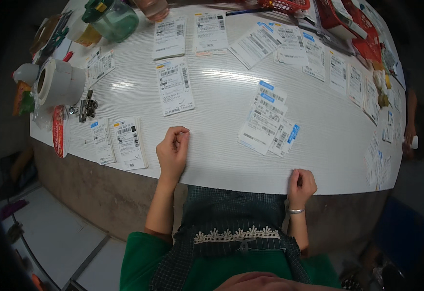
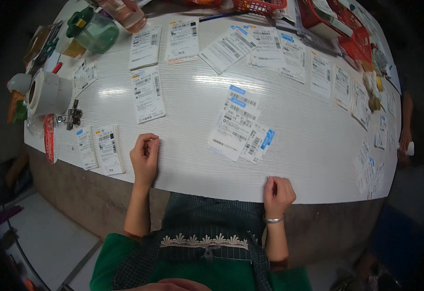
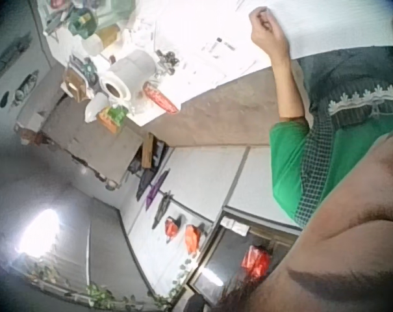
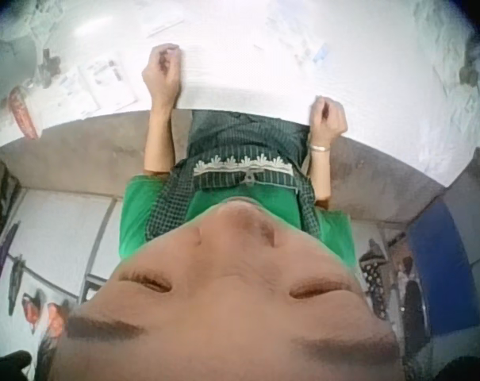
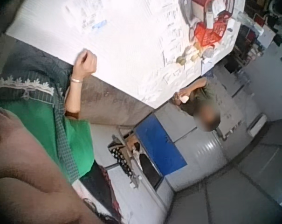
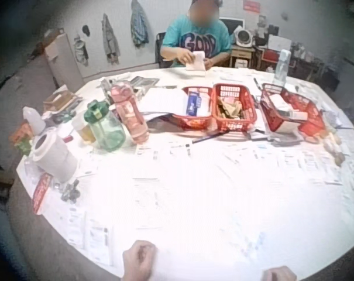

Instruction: The person sorts through a stack of paper shipping labels by hand on a white table, picking up individual labels to look at them and placing them back into groups.

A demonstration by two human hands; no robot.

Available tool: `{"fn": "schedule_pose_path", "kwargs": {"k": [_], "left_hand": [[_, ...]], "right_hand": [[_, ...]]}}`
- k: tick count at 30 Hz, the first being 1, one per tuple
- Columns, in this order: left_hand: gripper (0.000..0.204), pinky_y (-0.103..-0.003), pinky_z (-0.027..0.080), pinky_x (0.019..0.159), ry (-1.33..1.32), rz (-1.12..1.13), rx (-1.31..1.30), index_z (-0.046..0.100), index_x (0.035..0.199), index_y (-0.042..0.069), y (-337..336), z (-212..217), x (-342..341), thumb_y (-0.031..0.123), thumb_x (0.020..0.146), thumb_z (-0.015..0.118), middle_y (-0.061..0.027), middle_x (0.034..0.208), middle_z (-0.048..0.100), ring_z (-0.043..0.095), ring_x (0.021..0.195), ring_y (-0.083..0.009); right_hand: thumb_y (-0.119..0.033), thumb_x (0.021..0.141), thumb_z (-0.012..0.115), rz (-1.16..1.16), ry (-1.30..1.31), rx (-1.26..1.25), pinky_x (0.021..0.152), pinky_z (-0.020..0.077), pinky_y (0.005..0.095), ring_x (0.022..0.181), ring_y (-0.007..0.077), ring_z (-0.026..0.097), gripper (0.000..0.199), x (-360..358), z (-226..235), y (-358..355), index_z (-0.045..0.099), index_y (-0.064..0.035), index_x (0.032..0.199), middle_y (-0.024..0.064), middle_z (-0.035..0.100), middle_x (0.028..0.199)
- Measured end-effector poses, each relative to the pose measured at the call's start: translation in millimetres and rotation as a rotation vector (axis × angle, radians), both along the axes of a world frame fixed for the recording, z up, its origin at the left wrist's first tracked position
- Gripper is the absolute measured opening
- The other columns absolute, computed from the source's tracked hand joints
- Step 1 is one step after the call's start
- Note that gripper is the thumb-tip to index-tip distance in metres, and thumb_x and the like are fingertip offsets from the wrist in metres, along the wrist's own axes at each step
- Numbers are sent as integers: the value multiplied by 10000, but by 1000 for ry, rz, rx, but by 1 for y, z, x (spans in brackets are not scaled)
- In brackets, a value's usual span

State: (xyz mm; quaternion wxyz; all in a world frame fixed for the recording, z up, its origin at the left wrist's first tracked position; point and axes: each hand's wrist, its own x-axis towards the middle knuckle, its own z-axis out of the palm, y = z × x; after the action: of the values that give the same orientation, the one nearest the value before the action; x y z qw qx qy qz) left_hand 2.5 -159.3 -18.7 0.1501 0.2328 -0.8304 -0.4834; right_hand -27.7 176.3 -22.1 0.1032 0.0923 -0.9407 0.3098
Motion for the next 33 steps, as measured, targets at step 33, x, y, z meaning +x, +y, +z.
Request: {"fn": "schedule_pose_path", "kwargs": {"k": [33], "left_hand": [[526,-389,507,790,-590,164,-569,535,1076,-32,-47,32,-92,317,736,732,-165,1073,613,618,946,-298]], "right_hand": [[-78,834,620,23,165,-31,463,392,299,492,197,503,113,8,-20,5,600,-18,740,77,561,624]]}}
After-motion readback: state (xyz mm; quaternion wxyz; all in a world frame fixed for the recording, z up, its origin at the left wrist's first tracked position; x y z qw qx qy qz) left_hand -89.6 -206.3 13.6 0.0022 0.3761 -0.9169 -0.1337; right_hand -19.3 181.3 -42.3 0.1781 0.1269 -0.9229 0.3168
